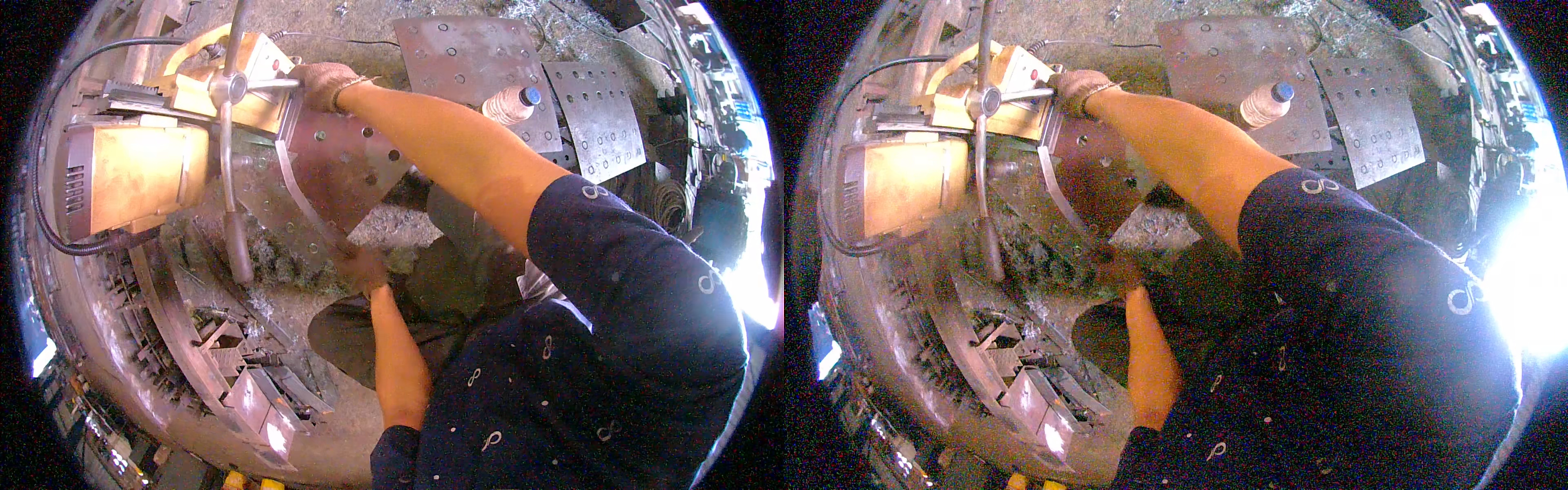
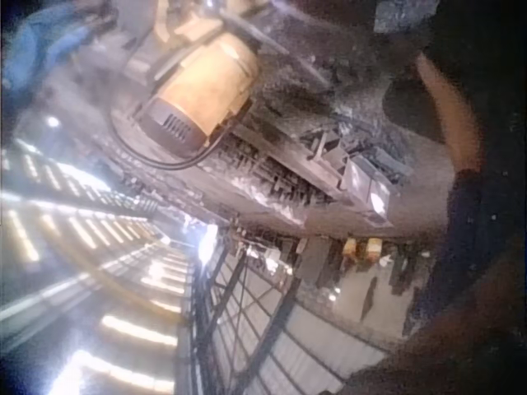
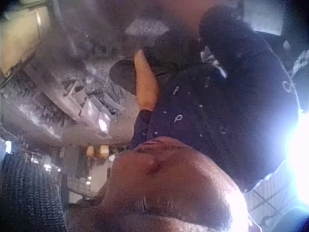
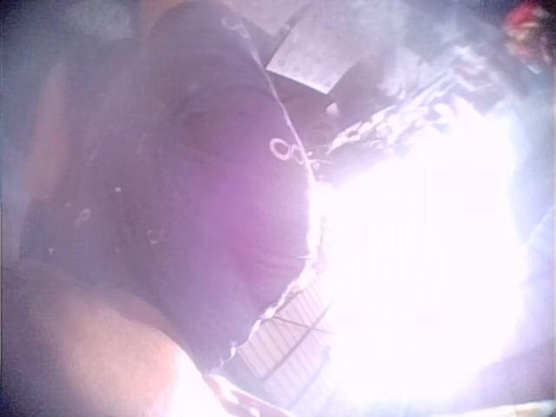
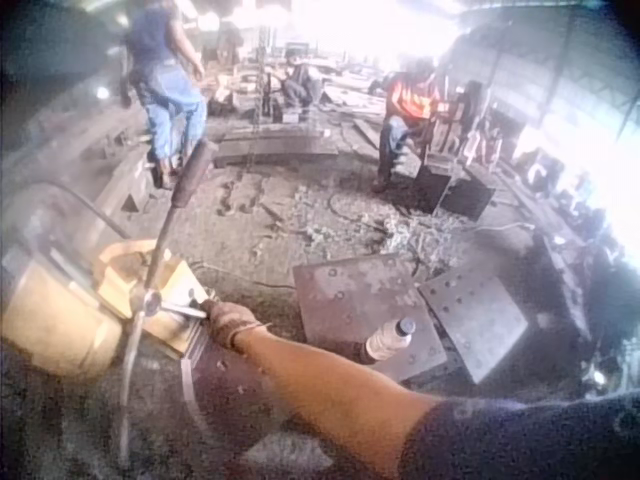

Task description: The person operates a yellow drill press to drill holes into a metal sheet. They pour liquid from a plastic bottle onto the drilling area, adjust the sheet, and then stack the finished pieces.

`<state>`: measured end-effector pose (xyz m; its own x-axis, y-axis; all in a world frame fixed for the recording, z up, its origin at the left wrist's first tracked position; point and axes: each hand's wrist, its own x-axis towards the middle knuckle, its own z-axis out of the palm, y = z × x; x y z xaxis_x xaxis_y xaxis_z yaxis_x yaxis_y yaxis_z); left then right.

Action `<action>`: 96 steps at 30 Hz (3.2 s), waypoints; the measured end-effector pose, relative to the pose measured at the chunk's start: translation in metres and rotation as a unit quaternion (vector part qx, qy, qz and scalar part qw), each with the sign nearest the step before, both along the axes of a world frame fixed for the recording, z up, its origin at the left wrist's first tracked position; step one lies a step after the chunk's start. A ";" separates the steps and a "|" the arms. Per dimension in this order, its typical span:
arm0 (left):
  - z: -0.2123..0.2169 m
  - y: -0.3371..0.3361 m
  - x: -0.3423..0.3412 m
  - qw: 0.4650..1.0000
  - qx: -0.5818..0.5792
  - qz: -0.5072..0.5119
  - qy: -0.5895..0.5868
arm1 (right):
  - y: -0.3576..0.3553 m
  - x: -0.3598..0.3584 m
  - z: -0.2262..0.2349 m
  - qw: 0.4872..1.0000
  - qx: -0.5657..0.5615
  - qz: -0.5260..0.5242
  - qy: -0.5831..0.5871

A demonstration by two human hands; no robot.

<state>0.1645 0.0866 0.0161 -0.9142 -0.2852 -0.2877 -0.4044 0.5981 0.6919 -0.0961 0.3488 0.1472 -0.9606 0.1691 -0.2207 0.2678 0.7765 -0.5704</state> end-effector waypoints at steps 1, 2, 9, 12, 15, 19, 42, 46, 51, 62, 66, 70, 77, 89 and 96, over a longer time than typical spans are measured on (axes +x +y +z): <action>-0.005 0.001 0.005 0.996 -0.075 -0.041 0.018 | 0.009 -0.001 -0.003 1.000 0.015 -0.005 -0.001; -0.010 0.001 0.010 0.985 -0.154 -0.074 0.036 | 0.016 -0.002 -0.007 1.000 0.028 -0.010 -0.004; -0.054 -0.024 0.058 0.922 -0.290 -0.243 0.082 | 0.005 -0.002 0.005 1.000 0.003 0.008 -0.019; -0.004 0.019 0.030 0.990 -0.087 -0.109 0.016 | 0.004 0.000 0.001 1.000 -0.021 -0.006 -0.013; 0.053 0.053 0.004 0.998 0.035 -0.043 -0.003 | 0.007 0.001 -0.006 1.000 -0.006 -0.013 -0.011; 0.025 0.051 -0.008 0.996 0.015 -0.071 0.054 | 0.004 -0.006 -0.002 1.000 0.003 -0.001 -0.013; -0.026 0.061 0.033 0.994 -0.058 -0.085 0.047 | 0.010 -0.012 -0.014 1.000 0.001 -0.023 -0.008; -0.024 0.046 -0.003 0.956 -0.173 -0.236 0.027 | -0.006 -0.007 -0.004 1.000 -0.001 -0.007 -0.018; 0.008 0.064 -0.045 0.972 -0.082 -0.167 -0.142 | 0.002 -0.006 -0.003 0.998 -0.036 -0.022 -0.051; -0.052 0.000 -0.138 0.973 -0.188 -0.128 -0.044 | 0.001 -0.002 -0.004 1.000 0.019 0.001 -0.009; -0.024 -0.042 -0.174 0.994 -0.104 0.003 -0.027 | 0.009 -0.007 -0.005 1.000 0.016 -0.008 0.009; -0.019 -0.080 -0.124 0.995 -0.061 0.080 0.014 | 0.004 -0.003 -0.001 1.000 0.007 0.005 -0.005; -0.010 -0.017 -0.017 0.986 0.056 -0.110 -0.111 | 0.007 -0.009 -0.007 1.000 0.012 -0.010 0.014; 0.054 -0.099 -0.042 0.964 -0.132 -0.152 -0.176 | 0.067 -0.044 0.104 0.955 0.283 0.069 0.049; 0.327 -0.058 -0.166 0.892 0.151 -0.101 0.413 | 0.076 -0.021 0.132 0.920 0.378 0.099 0.026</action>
